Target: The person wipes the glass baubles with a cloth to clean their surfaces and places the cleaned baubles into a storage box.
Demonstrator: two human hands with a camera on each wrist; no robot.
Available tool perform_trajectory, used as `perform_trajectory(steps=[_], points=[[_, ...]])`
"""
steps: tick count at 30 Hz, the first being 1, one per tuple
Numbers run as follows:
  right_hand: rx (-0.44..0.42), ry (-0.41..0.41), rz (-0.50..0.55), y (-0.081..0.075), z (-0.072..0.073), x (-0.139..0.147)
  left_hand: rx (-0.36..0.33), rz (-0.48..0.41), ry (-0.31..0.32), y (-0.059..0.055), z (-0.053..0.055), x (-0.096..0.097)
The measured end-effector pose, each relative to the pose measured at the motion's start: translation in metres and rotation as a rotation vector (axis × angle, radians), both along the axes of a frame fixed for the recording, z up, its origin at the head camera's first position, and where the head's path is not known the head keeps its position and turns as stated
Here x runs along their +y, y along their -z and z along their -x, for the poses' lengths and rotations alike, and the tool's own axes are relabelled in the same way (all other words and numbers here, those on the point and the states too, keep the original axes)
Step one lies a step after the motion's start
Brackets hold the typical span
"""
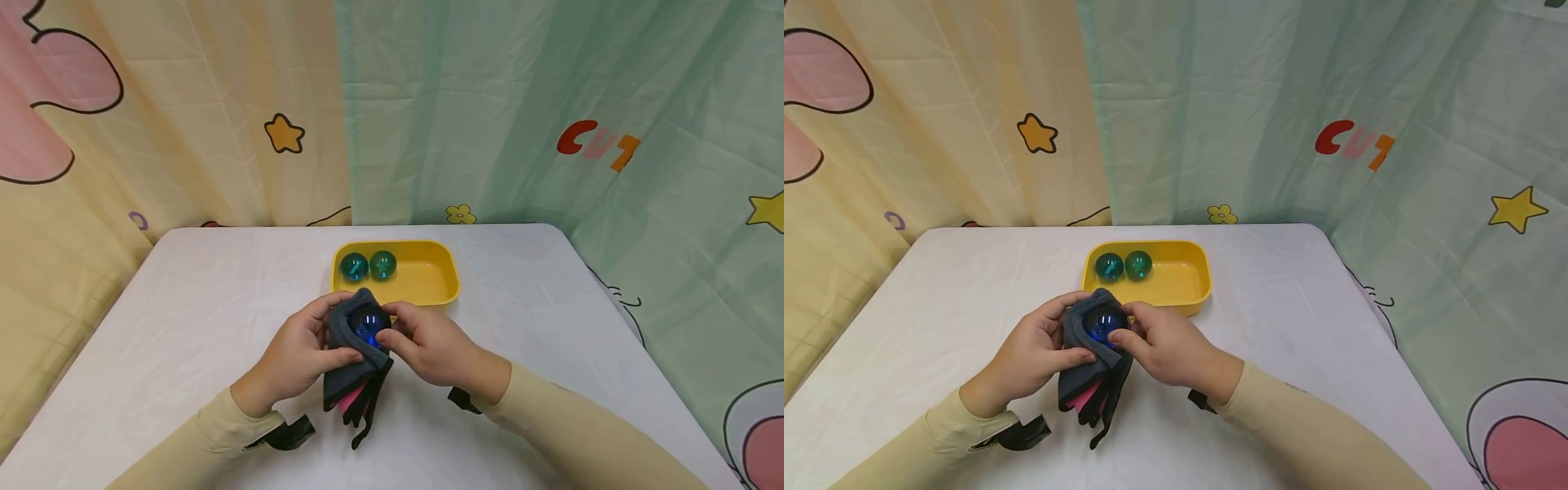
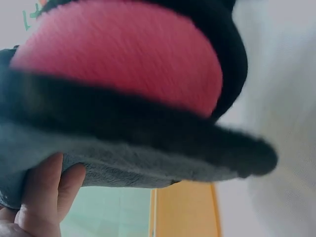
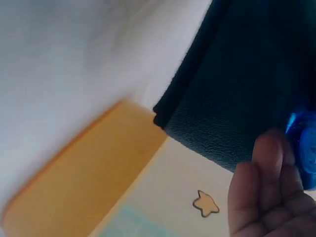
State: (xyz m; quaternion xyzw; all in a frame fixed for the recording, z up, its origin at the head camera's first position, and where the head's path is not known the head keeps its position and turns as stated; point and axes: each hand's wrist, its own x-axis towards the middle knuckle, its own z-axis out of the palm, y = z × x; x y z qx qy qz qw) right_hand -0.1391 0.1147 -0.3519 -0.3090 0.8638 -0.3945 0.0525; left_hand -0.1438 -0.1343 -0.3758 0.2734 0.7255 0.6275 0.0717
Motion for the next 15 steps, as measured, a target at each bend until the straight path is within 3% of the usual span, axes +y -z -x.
perform_trajectory(steps=[3, 7, 10, 12, 15], points=[[0.089, -0.041, -0.054, -0.0010, 0.0008, 0.0000, 0.027, -0.013, -0.006, -0.0012, 0.0008, -0.0014], [0.355, -0.103, -0.191, -0.0024, 0.0034, 0.0030, 0.026, -0.036, 0.002, -0.0039, 0.0016, -0.0026], [0.549, -0.098, -0.261, -0.0022, 0.0040, 0.0050, 0.012, -0.046, 0.015, -0.0054, 0.0012, -0.0028], [0.575, -0.083, -0.267, -0.0028, 0.0030, 0.0052, 0.009, -0.050, 0.025, -0.0058, 0.0008, -0.0026], [0.464, -0.060, -0.235, -0.0035, 0.0005, 0.0040, 0.015, -0.048, 0.033, -0.0060, 0.0002, -0.0017]])
